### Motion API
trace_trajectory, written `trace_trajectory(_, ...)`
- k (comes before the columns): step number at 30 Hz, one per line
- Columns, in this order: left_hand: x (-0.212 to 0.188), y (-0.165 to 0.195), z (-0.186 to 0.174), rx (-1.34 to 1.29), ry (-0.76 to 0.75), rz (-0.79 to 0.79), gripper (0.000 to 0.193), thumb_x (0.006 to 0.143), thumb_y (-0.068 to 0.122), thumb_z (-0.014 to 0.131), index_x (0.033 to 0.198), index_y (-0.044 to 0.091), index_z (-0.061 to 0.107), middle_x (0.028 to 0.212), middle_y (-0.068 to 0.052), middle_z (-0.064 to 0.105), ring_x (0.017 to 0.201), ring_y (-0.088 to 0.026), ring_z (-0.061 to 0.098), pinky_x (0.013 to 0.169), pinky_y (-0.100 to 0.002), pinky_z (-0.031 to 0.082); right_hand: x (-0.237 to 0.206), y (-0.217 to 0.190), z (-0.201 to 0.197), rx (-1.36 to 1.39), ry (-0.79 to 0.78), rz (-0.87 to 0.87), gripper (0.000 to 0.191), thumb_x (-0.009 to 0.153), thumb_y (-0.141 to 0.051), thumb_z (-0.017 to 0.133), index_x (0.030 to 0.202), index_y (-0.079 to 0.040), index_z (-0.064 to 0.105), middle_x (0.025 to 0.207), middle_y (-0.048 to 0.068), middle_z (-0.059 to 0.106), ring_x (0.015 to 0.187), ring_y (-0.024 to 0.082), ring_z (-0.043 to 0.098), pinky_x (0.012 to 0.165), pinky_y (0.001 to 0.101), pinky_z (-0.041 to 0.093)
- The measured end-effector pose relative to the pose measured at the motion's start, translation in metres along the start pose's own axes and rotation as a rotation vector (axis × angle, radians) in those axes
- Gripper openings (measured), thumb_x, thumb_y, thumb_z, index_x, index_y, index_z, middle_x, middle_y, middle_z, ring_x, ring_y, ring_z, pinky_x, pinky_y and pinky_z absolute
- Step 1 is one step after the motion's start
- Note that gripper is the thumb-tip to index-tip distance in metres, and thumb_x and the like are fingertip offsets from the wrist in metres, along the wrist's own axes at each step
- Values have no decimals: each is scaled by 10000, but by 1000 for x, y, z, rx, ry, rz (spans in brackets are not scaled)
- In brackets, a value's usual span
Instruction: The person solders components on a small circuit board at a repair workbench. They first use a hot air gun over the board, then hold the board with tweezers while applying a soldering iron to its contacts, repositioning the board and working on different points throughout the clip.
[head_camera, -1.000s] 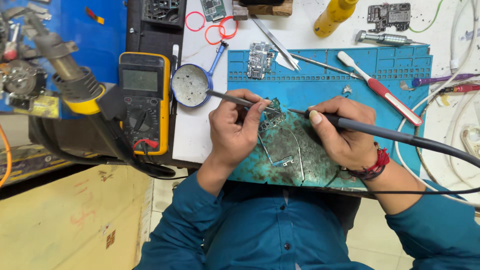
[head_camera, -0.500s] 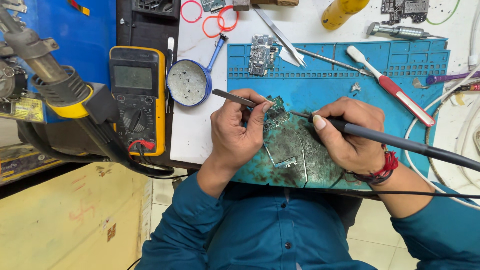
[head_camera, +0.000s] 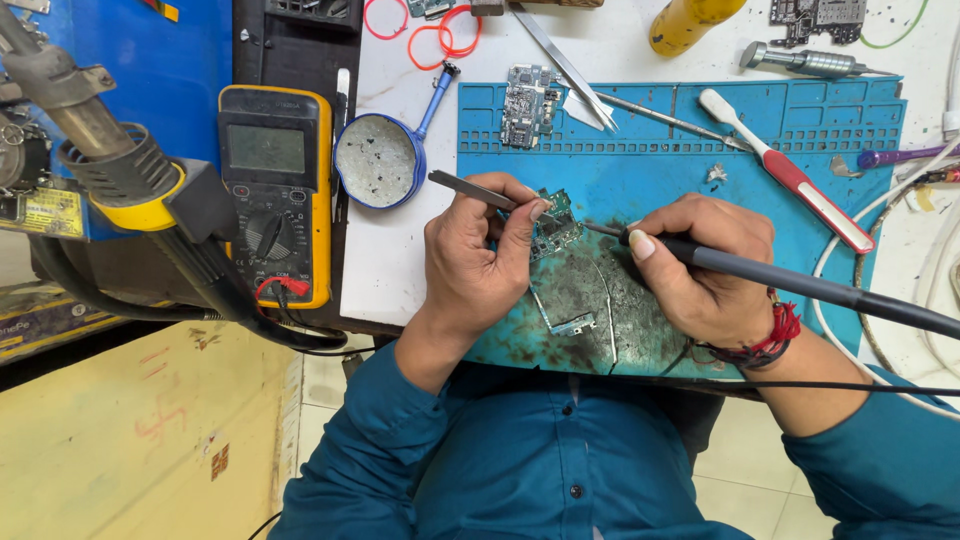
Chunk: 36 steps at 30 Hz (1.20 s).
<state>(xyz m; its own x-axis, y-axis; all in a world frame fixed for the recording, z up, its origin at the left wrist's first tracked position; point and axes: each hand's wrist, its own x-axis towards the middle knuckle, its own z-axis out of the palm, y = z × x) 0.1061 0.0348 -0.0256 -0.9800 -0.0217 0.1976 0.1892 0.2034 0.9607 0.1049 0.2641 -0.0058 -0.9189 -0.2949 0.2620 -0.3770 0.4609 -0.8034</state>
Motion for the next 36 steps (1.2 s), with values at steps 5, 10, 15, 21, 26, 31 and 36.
trace_trajectory(5, -1, -1, 0, -20, 2, -8, 98, 1043, 61, 695, 1077, 22, 612, 805, -21, 685, 622, -26, 574, 550, -204, 441, 0, -1, 0, -7, -6, -8, 57, 961, -59, 722, 953, -12, 690, 813, 72, 676, 618, 162, 619, 584, 264, 451)
trace_trajectory(10, -2, -1, 1, -35, -7, 0, 93, 1041, 53, 706, 1079, 24, 626, 801, -7, 674, 617, -17, 530, 542, -199, 411, 1, -1, 0, -4, -11, -10, 60, 951, -59, 722, 952, -11, 685, 801, 71, 669, 611, 162, 616, 579, 263, 449)
trace_trajectory(15, -1, -2, 1, -28, -13, -5, 93, 1040, 57, 703, 1074, 23, 623, 783, 4, 665, 607, -9, 533, 532, -194, 399, 2, -2, 0, -8, -11, -9, 57, 947, -55, 721, 954, -9, 687, 809, 77, 674, 615, 164, 622, 580, 264, 452)
trace_trajectory(21, -1, -2, 1, -26, -12, -3, 89, 1043, 57, 700, 1071, 24, 622, 783, 3, 667, 609, -8, 547, 530, -195, 419, 3, -2, 0, -11, -18, -19, 56, 938, -49, 721, 947, -7, 685, 814, 83, 670, 619, 167, 622, 581, 265, 456)
trace_trajectory(26, -1, -1, 1, -22, -2, 3, 87, 1039, 58, 702, 1068, 22, 629, 777, -1, 664, 600, -13, 535, 523, -200, 405, 2, -2, 1, -9, -20, -20, 57, 933, -51, 725, 949, -8, 693, 806, 82, 668, 616, 170, 620, 579, 268, 452)
trace_trajectory(31, -1, -1, 1, -11, -1, 9, 83, 1039, 58, 702, 1067, 25, 631, 780, -2, 666, 603, -16, 542, 528, -203, 415, 2, -3, 0, -19, -32, -15, 55, 925, -53, 728, 939, -10, 697, 778, 75, 651, 606, 169, 609, 573, 272, 441)
trace_trajectory(36, -1, 0, 1, -11, 1, 7, 86, 1042, 63, 699, 1070, 27, 626, 787, -3, 671, 610, -16, 552, 536, -202, 426, 2, -3, 0, -14, -16, -12, 51, 935, -48, 725, 948, -8, 696, 798, 79, 661, 611, 165, 612, 575, 267, 442)
